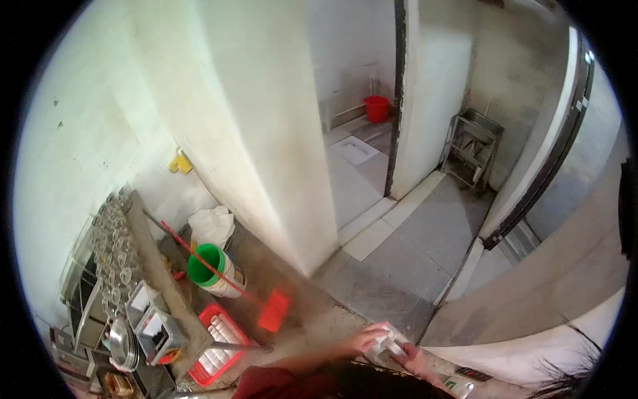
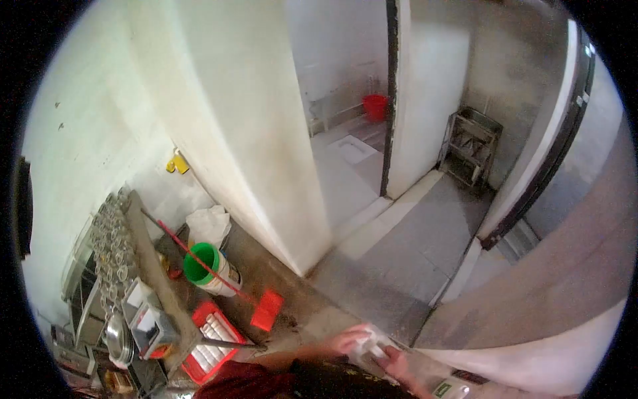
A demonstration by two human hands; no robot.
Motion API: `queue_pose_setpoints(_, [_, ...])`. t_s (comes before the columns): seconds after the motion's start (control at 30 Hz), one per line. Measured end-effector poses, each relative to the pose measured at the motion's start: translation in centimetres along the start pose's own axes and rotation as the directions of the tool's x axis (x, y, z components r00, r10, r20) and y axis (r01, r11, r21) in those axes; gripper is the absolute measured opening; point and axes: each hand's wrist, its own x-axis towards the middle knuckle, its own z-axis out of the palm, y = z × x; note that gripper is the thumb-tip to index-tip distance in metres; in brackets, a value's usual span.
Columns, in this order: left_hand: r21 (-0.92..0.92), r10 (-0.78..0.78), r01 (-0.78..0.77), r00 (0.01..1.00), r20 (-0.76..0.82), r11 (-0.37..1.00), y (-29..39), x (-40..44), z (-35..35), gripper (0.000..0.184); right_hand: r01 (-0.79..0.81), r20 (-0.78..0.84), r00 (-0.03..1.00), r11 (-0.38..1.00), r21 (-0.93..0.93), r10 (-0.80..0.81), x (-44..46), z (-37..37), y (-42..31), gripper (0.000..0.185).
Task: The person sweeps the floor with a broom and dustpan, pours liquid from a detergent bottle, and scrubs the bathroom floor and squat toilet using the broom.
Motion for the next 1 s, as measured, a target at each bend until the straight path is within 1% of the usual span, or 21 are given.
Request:
queue_pose_setpoints(0.03, [-0.018, 0.023, -0.024, 0.998, -0.06, 1.0, 1.2, 1.1, -1.6, 0.039, -0.027, 0.034, 0.999, 1.0, 0.008, 0.026, 0.6, -1.0, -2.3, 0.037])
queue_pose_setpoints(0.07, [-0.025, 0.026, -0.027, 0.999, -0.042, 0.999, 1.7, 2.0, -3.0, 0.039, -0.038, 0.02, 0.999, 0.999, 0.017, 0.037, 1.7, -1.4, -2.5, 0.037])
queue_pose_setpoints(0.13, [0.081, 0.045, -0.038, 0.995, -0.084, 0.996, 2.3, 4.0, -5.4, 0.04, 0.157, -0.073, 0.984, 0.986, -0.056, -0.161, 4.4, -1.9, -2.1, 0.036])
queue_pose_setpoints(0.17, [0.071, 0.039, -0.035, 0.998, -0.056, 0.997, 3.1, 5.0, -6.3, 0.04, 0.189, -0.095, 0.976, 0.979, -0.079, -0.196, 5.2, -2.5, -3.4, 0.035])
queue_pose_setpoints(0.23, [0.356, 0.067, 0.04, 0.956, -0.285, 0.934, 4.3, 7.4, -7.6, 0.044, 0.257, -0.142, 0.95, 0.953, -0.159, -0.28, 7.3, -3.5, -5.1, 0.034])
queue_pose_setpoints(0.27, [0.35, 0.061, 0.037, 0.963, -0.264, 0.936, 4.0, 8.5, -8.0, 0.044, 0.284, -0.165, 0.932, 0.933, -0.219, -0.323, 8.6, -3.7, -5.4, 0.034])
queue_pose_setpoints(0.33, [0.403, 0.033, 0.154, 0.907, -0.42, 0.902, 2.8, 11.1, -8.5, 0.048, 0.123, -0.157, 0.975, 0.968, -0.218, -0.159, 11.0, -4.9, -5.9, 0.035])
queue_pose_setpoints(0.37, [0.455, 0.021, 0.23, 0.876, -0.483, 0.86, 2.0, 12.4, -8.7, 0.042, 0.116, -0.162, 0.975, 0.971, -0.21, -0.152, 12.3, -5.8, -6.0, 0.035])
queue_pose_setpoints(0.4, [0.456, 0.018, 0.23, 0.879, -0.477, 0.86, 2.1, 13.9, -9.3, 0.042, 0.138, -0.131, 0.976, 0.961, -0.238, -0.172, 13.6, -6.9, -6.0, 0.036])
queue_pose_setpoints(0.47, [0.549, 0.14, 0.197, 0.848, -0.511, 0.813, 2.3, 16.9, -10.5, 0.036, 0.167, -0.091, 0.976, 0.952, -0.257, -0.196, 16.1, -8.5, -5.5, 0.037])
queue_pose_setpoints(0.5, [0.554, 0.136, 0.205, 0.848, -0.511, 0.807, 1.3, 17.6, -10.7, 0.036, 0.189, -0.083, 0.974, 0.957, -0.221, -0.212, 17.4, -9.2, -5.1, 0.038])
queue_pose_setpoints(0.57, [0.525, -0.064, 0.287, 0.914, -0.401, 0.801, -1.4, 19.6, -11.5, 0.029, 0.234, -0.075, 0.965, 0.956, -0.18, -0.25, 21.2, -11.5, -5.0, 0.038])
queue_pose_setpoints(0.6, [0.532, -0.076, 0.297, 0.915, -0.397, 0.793, -1.3, 20.4, -11.9, 0.029, 0.23, -0.082, 0.966, 0.959, -0.169, -0.246, 22.3, -12.3, -4.9, 0.039])
queue_pose_setpoints(0.67, [0.318, -0.459, 0.568, 0.814, -0.357, 0.759, -1.0, 22.1, -12.5, 0.027, 0.219, -0.086, 0.969, 0.966, -0.139, -0.232, 24.2, -14.0, -4.5, 0.039])
queue_pose_setpoints(0.7, [0.325, -0.466, 0.572, 0.812, -0.351, 0.753, -0.7, 23.4, -12.8, 0.027, 0.245, -0.044, 0.966, 0.952, -0.183, -0.256, 25.3, -15.0, -4.4, 0.04])
queue_pose_setpoints(0.77, [0.399, -0.124, 0.298, 0.905, -0.406, 0.867, -0.4, 26.4, -12.9, 0.034, 0.268, 0.0, 0.961, 0.938, -0.221, -0.275, 27.3, -17.1, -4.6, 0.041])
queue_pose_setpoints(0.8, [0.398, -0.133, 0.303, 0.906, -0.402, 0.866, -1.8, 27.4, -13.3, 0.034, 0.268, 0.067, 0.963, 0.925, -0.269, -0.259, 28.1, -18.5, -5.8, 0.042])
queue_pose_setpoints(0.87, [0.582, -0.034, 0.085, 0.995, -0.099, 0.809, -5.7, 28.8, -13.9, 0.048, 0.264, 0.137, 0.963, 0.911, -0.317, -0.231, 29.2, -20.0, -6.5, 0.042])
queue_pose_setpoints(0.9, [0.58, -0.034, 0.087, 0.994, -0.101, 0.81, -5.6, 29.6, -14.1, 0.048, 0.291, 0.1, 0.957, 0.894, -0.342, -0.273, 29.9, -20.6, -6.6, 0.042])
queue_pose_setpoints(0.97, [0.362, -0.311, 0.36, 0.932, -0.188, 0.86, -5.6, 31.4, -14.8, 0.051, 0.323, 0.064, 0.944, 0.87, -0.373, -0.323, 31.9, -22.0, -6.8, 0.041])
queue_pose_setpoints(1.0, [0.362, -0.306, 0.354, 0.934, -0.185, 0.862, -5.0, 32.5, -15.4, 0.051, 0.329, 0.076, 0.942, 0.858, -0.394, -0.326, 32.7, -22.3, -6.7, 0.04])
